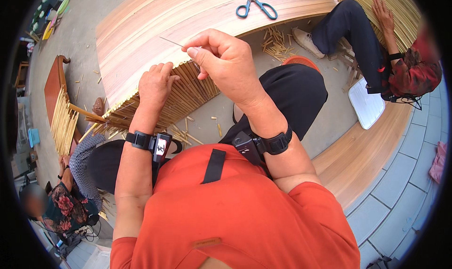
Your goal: The person binds wooden slats together using thread to create a mat, using their hands to thread the string through pre-drilled holes in the slats.
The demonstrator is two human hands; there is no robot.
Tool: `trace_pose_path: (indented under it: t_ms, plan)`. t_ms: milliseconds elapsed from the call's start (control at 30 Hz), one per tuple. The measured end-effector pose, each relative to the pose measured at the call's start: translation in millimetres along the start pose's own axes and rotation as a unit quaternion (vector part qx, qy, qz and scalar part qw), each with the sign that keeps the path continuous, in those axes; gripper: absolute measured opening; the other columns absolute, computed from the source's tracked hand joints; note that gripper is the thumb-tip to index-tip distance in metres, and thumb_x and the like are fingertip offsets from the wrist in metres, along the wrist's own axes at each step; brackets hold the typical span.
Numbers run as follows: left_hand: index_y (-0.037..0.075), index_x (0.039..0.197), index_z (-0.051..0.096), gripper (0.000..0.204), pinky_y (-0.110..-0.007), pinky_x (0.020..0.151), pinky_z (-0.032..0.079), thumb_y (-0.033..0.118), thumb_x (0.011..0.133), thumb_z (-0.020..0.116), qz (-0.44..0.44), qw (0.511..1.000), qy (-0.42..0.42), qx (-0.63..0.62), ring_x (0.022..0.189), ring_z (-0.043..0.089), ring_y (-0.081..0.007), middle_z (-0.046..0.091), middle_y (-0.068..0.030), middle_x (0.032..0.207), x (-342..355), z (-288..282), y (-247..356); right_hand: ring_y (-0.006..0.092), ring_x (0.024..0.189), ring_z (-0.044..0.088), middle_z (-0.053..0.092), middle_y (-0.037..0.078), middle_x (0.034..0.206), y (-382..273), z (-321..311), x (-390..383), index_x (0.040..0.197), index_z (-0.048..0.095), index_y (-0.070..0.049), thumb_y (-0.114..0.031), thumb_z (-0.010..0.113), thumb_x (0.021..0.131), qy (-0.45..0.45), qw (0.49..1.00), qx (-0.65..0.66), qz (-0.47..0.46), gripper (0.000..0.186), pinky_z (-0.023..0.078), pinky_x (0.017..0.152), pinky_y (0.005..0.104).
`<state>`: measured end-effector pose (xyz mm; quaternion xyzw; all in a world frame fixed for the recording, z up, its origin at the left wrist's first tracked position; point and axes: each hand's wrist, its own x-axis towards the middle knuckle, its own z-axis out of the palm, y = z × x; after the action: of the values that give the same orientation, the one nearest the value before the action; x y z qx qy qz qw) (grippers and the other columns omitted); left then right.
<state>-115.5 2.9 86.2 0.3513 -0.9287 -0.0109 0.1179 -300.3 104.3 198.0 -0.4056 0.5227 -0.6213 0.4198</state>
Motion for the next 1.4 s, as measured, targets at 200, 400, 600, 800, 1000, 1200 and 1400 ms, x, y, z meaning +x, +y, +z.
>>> trace_pose_path:
  t_ms: [200,400,600,800,1000,1200,1400]
  plan:
    - [0.011,0.107,0.060,0.035,-0.039,0.070,0.047,0.025,0.077,0.072,-0.047,0.998,0.001,-0.030,0.084,0.059,-0.0265,0.062,-0.0058,0.085,8,11,-7,0.0089,0.050,0.046,0.054,0.001,0.064,-68,-43,-6,0.096,0.062,-0.001,-0.016,0.063,0.091,-0.129,0.912,0.278,-0.272,0.016,0.051,0.049,0.0270]
    - [0.013,0.111,0.063,0.036,-0.042,0.077,0.050,0.038,0.087,0.061,-0.112,0.991,-0.014,-0.068,0.093,0.063,-0.0291,0.068,-0.0092,0.099,21,13,-11,0.0067,0.050,0.048,0.056,0.002,0.068,-41,-75,6,0.093,0.065,-0.001,-0.008,0.061,0.088,-0.258,0.904,0.317,-0.128,0.009,0.044,0.047,0.0219]
    - [0.015,0.110,0.065,0.031,-0.041,0.079,0.050,0.035,0.087,0.062,-0.182,0.979,-0.042,-0.085,0.093,0.063,-0.0289,0.068,-0.0070,0.101,25,11,-6,0.0346,0.075,0.065,0.067,0.016,0.077,92,-24,20,0.087,0.066,-0.006,-0.017,0.059,0.083,0.023,0.928,-0.372,-0.002,0.014,0.052,0.070,0.0420]
    - [0.021,0.117,0.064,0.034,-0.039,0.078,0.050,0.039,0.088,0.061,-0.198,0.976,-0.067,-0.064,0.093,0.065,-0.0277,0.069,-0.0071,0.102,25,8,-1,0.0358,0.078,0.065,0.067,0.018,0.081,121,-12,17,0.092,0.066,-0.007,-0.015,0.057,0.083,-0.013,0.920,-0.391,-0.009,0.015,0.052,0.073,0.0454]
    - [0.022,0.117,0.064,0.033,-0.039,0.077,0.050,0.037,0.088,0.061,-0.178,0.980,-0.055,-0.072,0.093,0.065,-0.0269,0.068,-0.0040,0.106,21,9,4,0.0360,0.078,0.065,0.067,0.018,0.080,131,-13,15,0.094,0.066,-0.008,-0.016,0.059,0.083,-0.012,0.918,-0.396,-0.034,0.016,0.053,0.074,0.0454]
    - [0.023,0.117,0.064,0.032,-0.038,0.076,0.050,0.037,0.088,0.062,-0.176,0.981,-0.050,-0.062,0.092,0.065,-0.0265,0.068,-0.0038,0.104,21,8,4,0.0364,0.077,0.065,0.067,0.018,0.079,132,-14,14,0.094,0.065,-0.008,-0.016,0.059,0.083,-0.012,0.923,-0.383,-0.028,0.015,0.052,0.073,0.0460]
    - [0.023,0.116,0.064,0.032,-0.038,0.075,0.050,0.037,0.088,0.062,-0.171,0.982,-0.050,-0.055,0.091,0.064,-0.0265,0.068,-0.0031,0.102,21,9,5,0.0366,0.077,0.065,0.066,0.019,0.079,132,-12,16,0.095,0.064,-0.007,-0.015,0.059,0.083,-0.012,0.927,-0.374,-0.037,0.016,0.052,0.072,0.0459]
